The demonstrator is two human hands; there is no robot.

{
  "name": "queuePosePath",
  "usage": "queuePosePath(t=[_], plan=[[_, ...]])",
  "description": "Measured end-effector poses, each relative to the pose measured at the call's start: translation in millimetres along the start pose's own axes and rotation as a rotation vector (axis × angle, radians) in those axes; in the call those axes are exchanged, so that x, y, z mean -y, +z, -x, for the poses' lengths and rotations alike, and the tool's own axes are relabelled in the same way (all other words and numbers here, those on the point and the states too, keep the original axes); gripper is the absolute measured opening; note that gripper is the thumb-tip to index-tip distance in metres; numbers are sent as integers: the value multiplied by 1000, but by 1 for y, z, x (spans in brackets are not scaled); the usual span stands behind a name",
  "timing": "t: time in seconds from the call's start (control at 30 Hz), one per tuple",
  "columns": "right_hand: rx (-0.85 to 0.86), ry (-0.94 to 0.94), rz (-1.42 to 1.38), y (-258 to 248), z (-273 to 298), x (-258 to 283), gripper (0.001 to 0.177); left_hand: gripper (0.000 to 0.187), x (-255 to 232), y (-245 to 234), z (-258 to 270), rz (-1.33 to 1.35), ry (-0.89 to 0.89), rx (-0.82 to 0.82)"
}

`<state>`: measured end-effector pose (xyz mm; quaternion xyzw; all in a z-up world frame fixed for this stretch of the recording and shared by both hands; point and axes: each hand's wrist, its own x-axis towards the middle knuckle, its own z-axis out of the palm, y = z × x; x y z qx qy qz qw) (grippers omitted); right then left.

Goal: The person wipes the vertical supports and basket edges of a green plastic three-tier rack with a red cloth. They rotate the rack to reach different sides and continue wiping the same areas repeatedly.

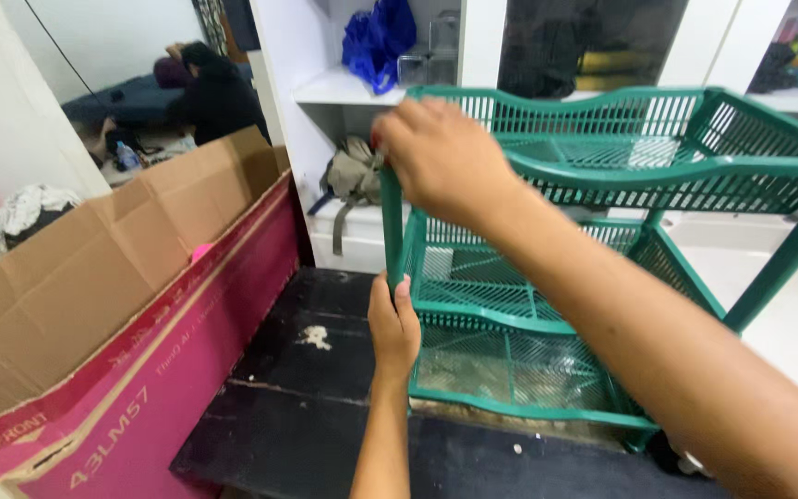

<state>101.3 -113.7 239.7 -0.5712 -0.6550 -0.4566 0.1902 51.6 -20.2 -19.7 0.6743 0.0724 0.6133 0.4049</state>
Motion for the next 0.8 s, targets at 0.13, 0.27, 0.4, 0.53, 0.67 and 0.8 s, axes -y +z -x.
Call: queuePosePath(t=[0.13, 0.27, 0.4, 0.53, 0.67, 0.8], plan=[[-69, -54, 93, 3, 19, -3, 17, 39, 3, 3, 0, -32, -105, 37], [-95, -46, 148, -15, 50, -14, 17, 42, 5, 4, 2, -20, -184, 47], [-76, 64, 183, -42, 84, -25, 19, 40, 6, 5, 1, -65, 25, -14], [-5, 105, 308, -69, 117, -39, 20, 36, 6, 4, -1, -80, 31, 7], [90, 65, 421, -100, 153, -59, 27, 32, 5, 4, 2, -65, 74, 1], [193, 94, 529, -125, 182, -80, 26, 32, 2, 4, 3, -47, 90, 8]])
